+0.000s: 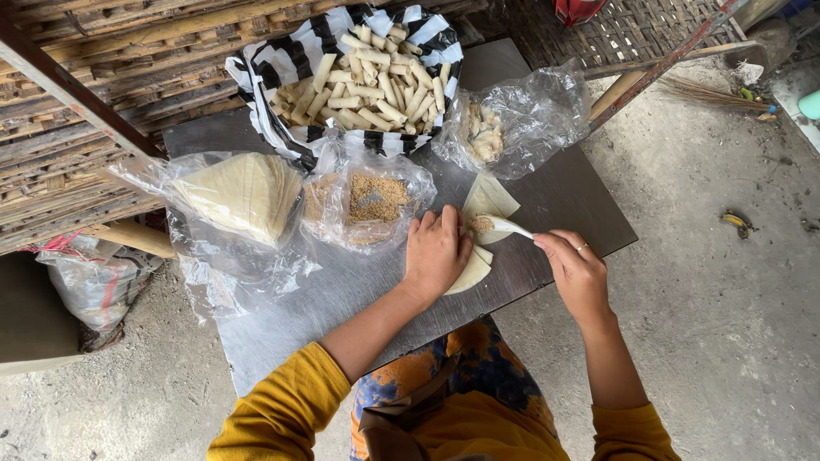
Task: The person prepares pastries by placing a spoonful of sweet filling onto a square wrapper and folding it into a triangle. The person repeatedly performs this action using a spoon, a plastic bag of filling, and wrappers stacked on a metal table.
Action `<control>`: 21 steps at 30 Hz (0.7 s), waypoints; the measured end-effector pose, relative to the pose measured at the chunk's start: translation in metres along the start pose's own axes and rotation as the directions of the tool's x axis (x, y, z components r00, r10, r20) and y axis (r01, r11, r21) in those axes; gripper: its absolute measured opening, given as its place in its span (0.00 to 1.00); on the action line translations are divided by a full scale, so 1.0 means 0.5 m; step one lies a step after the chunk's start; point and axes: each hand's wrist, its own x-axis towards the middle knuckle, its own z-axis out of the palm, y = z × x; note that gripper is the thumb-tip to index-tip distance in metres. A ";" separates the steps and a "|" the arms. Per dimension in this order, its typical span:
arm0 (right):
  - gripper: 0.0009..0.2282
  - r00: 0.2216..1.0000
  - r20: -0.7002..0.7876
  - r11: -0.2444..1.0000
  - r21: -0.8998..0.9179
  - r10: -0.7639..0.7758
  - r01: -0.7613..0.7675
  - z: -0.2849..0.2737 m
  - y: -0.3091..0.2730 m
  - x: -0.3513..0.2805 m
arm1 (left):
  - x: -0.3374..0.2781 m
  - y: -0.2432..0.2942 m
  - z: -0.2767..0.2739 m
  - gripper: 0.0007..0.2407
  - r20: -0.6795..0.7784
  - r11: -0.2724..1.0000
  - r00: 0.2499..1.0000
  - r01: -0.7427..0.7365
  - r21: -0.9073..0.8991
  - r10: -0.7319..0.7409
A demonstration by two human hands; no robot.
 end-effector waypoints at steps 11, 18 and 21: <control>0.05 0.974 0.027 0.963 0.148 0.225 -0.226 0.009 0.039 -0.015 | -0.002 0.002 -0.002 0.11 -0.008 0.999 1.000 -0.023 0.038 0.023; 0.07 0.899 0.119 0.759 0.497 0.421 -0.421 0.035 0.052 0.025 | -0.003 -0.002 0.006 0.11 -0.018 0.999 1.000 -0.025 0.036 0.025; 0.06 0.912 0.187 0.692 0.601 0.365 -0.400 0.079 0.012 0.085 | -0.004 0.000 0.006 0.11 0.013 0.995 0.999 -0.035 0.093 0.033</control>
